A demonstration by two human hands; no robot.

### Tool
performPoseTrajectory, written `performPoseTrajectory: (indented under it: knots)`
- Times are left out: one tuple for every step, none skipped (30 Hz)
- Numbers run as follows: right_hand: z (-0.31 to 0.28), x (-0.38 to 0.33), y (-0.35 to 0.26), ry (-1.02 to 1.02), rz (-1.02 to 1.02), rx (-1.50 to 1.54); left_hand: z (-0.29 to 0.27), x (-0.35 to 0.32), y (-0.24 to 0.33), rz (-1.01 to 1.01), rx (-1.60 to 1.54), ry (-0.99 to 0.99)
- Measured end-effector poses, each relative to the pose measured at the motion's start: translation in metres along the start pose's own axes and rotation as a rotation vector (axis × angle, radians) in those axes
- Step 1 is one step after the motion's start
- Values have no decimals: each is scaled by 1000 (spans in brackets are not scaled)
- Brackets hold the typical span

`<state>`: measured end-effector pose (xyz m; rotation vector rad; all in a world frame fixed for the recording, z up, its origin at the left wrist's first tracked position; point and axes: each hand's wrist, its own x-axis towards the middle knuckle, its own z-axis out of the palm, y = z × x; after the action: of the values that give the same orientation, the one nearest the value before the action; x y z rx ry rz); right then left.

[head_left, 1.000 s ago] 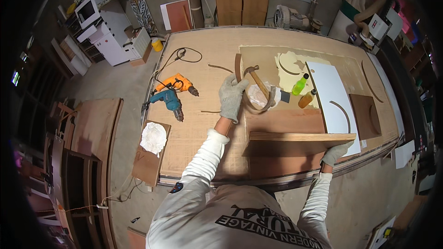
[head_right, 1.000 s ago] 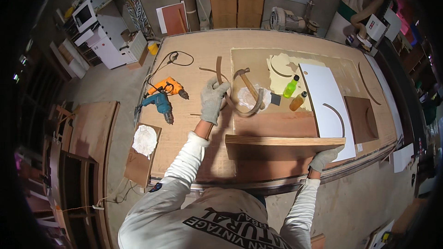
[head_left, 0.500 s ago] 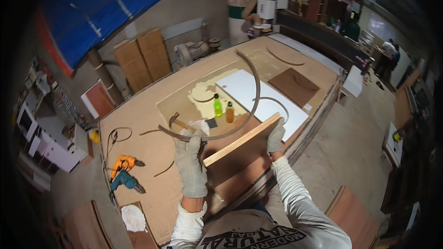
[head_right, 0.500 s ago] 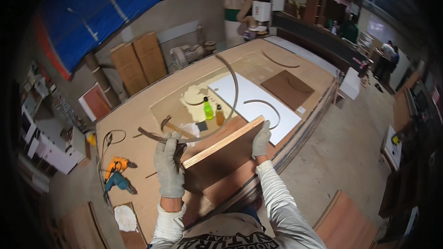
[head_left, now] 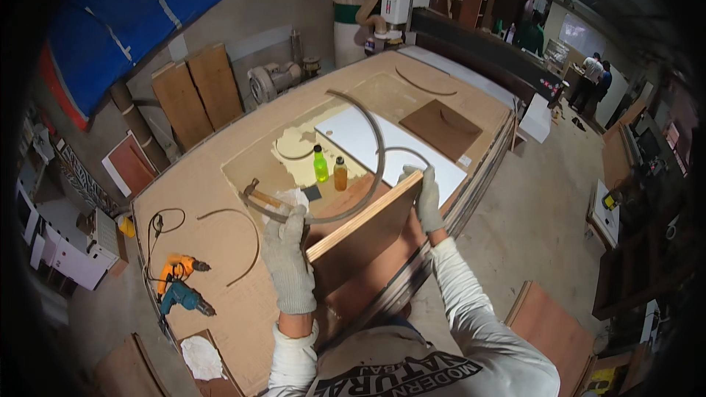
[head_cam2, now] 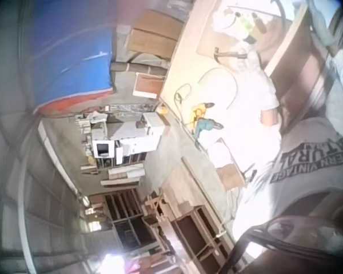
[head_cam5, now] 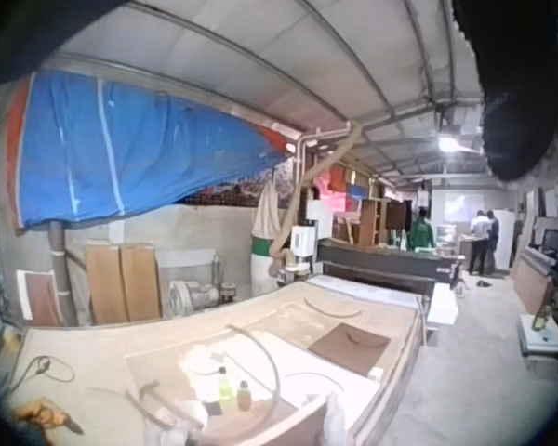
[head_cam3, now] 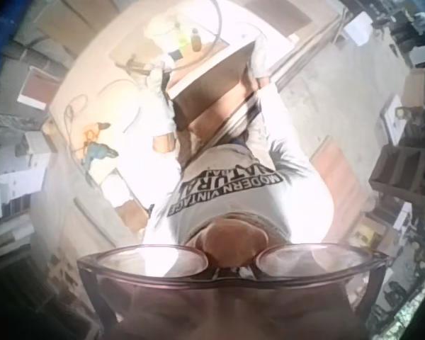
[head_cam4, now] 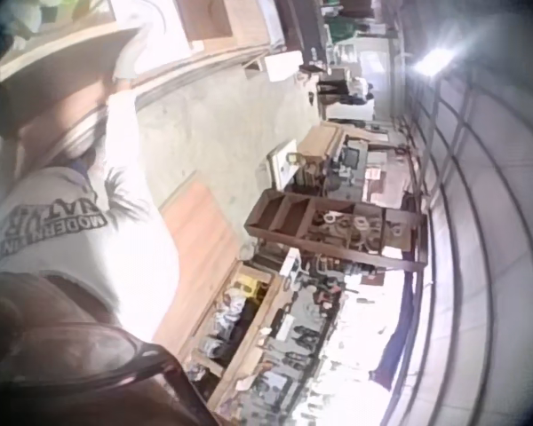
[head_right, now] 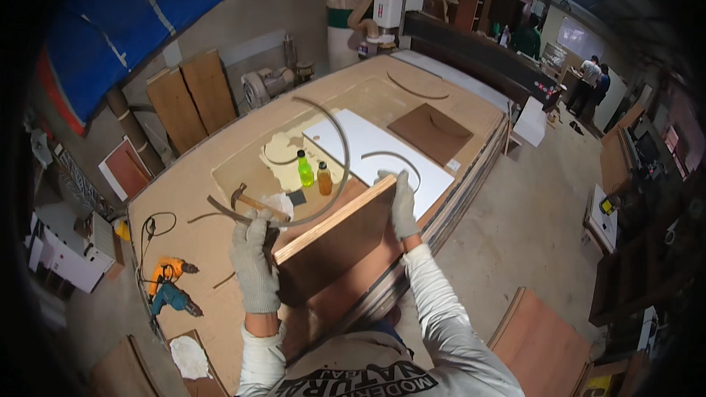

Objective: The person applies adhesive from a bottle to a wooden strip and a board, then joins the pieces together and secures the edge by tapping it with a hammer and a wooden block.

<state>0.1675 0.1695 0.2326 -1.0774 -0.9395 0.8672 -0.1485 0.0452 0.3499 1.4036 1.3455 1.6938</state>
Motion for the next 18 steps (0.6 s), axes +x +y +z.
performPoseTrajectory:
  knots:
    - [-6, 1, -13, -45, 39, 42, 7, 3, 0, -102, -160, 10]
    - [-11, 4, -24, -77, -6, -40, 12, 5, -2, -204, -316, 23]
    - [-10, 7, -36, -117, -55, -119, 12, 4, -2, -226, -362, 34]
    - [0, 7, -54, -184, -157, -203, 10, 3, -2, -242, -405, 54]
    - [-9, 18, -55, -190, -304, -372, 15, 3, -3, -259, -466, 54]
    - [1, 13, -70, -262, -285, -322, 11, 3, -3, -270, -435, 47]
    - [10, 6, -87, -334, -265, -272, 8, 4, -4, -267, -443, 49]
    - [13, 3, -100, -382, -268, -198, 9, 4, -3, -264, -456, 42]
    - [17, 4, -110, -432, -272, -123, 9, 4, -3, -260, -467, 37]
    - [19, 3, -115, -481, -275, -47, 9, 4, -3, -268, -473, 32]
    - [21, 3, -117, -513, -261, -35, 10, 4, -3, -271, -479, 32]
    - [23, 3, -118, -544, -247, -23, 9, 4, -3, -274, -484, 32]
    - [25, 2, -118, -576, -233, -11, 9, 3, -5, -278, -489, 36]
    - [29, 2, -122, -620, -159, 118, 11, 4, -8, -276, -500, 44]
    - [31, 0, -120, -604, -59, 223, 13, 6, -9, -273, -511, 52]
    - [32, -7, -117, -587, 43, 327, 12, 4, -6, -284, -480, 46]
    - [33, -8, -119, -572, 124, 423, 13, 4, 3, -278, -463, 35]
    - [36, -9, -118, -591, 195, 559, 14, 4, 10, -267, -453, 29]
